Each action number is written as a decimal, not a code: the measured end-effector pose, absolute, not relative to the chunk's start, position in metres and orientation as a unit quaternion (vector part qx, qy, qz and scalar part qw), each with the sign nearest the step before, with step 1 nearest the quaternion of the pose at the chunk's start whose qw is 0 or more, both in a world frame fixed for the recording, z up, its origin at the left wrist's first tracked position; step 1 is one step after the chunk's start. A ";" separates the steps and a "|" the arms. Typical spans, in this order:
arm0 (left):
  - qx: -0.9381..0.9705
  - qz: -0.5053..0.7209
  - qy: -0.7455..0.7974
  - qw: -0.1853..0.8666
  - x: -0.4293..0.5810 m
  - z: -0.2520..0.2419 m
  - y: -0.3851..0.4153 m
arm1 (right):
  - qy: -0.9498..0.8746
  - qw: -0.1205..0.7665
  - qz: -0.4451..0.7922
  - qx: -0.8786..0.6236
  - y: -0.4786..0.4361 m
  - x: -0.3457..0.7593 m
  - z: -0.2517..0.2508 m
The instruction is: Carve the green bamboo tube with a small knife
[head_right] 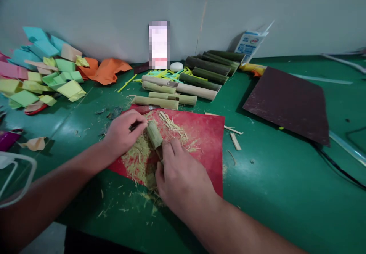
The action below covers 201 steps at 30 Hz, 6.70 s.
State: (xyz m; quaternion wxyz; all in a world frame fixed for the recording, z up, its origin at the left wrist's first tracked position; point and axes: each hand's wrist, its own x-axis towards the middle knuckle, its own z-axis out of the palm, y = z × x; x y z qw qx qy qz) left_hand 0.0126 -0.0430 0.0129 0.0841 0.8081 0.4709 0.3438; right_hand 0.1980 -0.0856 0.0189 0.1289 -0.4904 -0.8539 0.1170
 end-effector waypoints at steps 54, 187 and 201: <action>0.819 0.344 0.453 0.079 0.013 0.012 -0.037 | -0.850 0.121 0.126 -0.498 -0.082 0.200 0.022; 0.767 0.421 0.408 0.260 0.029 0.040 -0.075 | -0.807 0.440 0.206 -0.337 -0.069 0.213 0.038; 0.659 0.452 0.470 0.376 0.032 0.029 -0.078 | -0.697 0.456 0.365 -0.416 -0.074 0.206 0.042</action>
